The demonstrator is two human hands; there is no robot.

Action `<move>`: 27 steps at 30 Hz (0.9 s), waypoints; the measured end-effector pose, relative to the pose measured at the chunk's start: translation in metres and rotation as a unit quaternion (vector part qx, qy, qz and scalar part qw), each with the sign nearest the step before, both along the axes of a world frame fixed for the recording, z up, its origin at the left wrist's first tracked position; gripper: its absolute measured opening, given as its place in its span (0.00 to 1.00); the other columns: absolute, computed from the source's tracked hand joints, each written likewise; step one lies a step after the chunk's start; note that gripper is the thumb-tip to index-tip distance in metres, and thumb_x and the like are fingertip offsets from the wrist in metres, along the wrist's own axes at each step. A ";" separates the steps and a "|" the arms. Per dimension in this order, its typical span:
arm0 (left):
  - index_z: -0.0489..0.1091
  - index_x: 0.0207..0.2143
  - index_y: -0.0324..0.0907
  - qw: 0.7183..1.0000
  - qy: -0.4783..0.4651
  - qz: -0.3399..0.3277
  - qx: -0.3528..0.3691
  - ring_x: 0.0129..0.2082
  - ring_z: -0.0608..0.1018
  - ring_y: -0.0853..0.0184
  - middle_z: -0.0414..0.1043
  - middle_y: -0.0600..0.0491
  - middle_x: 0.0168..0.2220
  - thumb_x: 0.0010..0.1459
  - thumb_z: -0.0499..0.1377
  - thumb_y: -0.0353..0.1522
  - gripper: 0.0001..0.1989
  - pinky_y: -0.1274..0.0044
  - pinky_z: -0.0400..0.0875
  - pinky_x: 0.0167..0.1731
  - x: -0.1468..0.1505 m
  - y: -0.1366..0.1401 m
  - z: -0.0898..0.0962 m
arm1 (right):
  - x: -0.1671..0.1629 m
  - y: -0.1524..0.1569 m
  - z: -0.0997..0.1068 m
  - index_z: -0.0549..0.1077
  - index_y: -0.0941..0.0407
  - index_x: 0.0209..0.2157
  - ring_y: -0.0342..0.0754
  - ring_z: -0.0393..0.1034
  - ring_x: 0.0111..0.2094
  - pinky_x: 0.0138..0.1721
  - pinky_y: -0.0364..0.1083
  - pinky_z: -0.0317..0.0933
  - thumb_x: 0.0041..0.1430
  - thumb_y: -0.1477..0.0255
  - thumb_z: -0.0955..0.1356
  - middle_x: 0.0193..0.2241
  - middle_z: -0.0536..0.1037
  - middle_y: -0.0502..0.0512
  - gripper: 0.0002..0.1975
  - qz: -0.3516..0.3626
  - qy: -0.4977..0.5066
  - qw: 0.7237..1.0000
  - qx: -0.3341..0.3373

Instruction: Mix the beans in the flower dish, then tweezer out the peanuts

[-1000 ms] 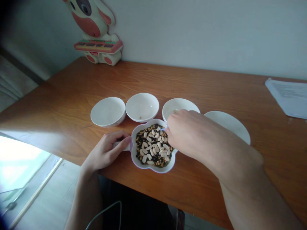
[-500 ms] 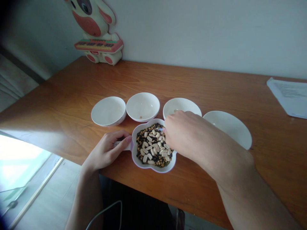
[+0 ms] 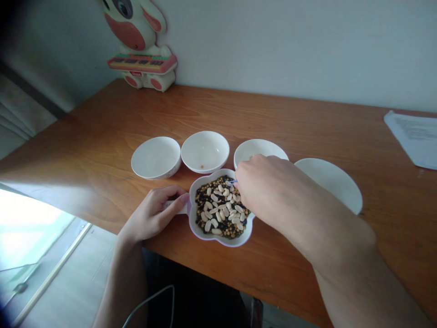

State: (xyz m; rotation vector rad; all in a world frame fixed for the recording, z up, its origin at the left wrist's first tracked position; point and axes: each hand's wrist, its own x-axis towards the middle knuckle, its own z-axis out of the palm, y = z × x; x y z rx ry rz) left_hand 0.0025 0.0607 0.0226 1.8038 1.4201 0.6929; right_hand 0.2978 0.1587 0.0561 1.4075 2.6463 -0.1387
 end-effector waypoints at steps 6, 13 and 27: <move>0.73 0.32 0.39 1.000 -0.002 0.001 -0.002 0.28 0.74 0.70 0.75 0.54 0.28 0.75 0.53 0.42 0.21 0.77 0.64 0.29 0.000 0.000 0.000 | -0.010 -0.005 0.000 0.79 0.57 0.30 0.48 0.70 0.27 0.31 0.51 0.54 0.74 0.57 0.63 0.23 0.76 0.59 0.25 0.013 -0.031 0.999 0.006; 0.73 0.31 0.40 1.000 -0.001 0.001 0.003 0.28 0.73 0.70 0.75 0.54 0.28 0.74 0.53 0.41 0.20 0.77 0.64 0.30 0.000 0.000 0.001 | -0.007 -0.006 -0.004 0.79 0.58 0.29 0.50 0.71 0.29 0.29 0.50 0.54 0.75 0.58 0.61 0.23 0.76 0.60 0.26 0.012 -0.022 1.000 0.009; 0.73 0.32 0.40 1.000 0.002 0.004 -0.002 0.28 0.74 0.70 0.75 0.54 0.29 0.74 0.53 0.41 0.20 0.77 0.64 0.29 0.000 0.000 -0.001 | -0.013 -0.010 0.007 0.79 0.56 0.29 0.47 0.68 0.26 0.31 0.51 0.53 0.74 0.58 0.62 0.21 0.75 0.58 0.25 0.012 -0.039 0.999 -0.014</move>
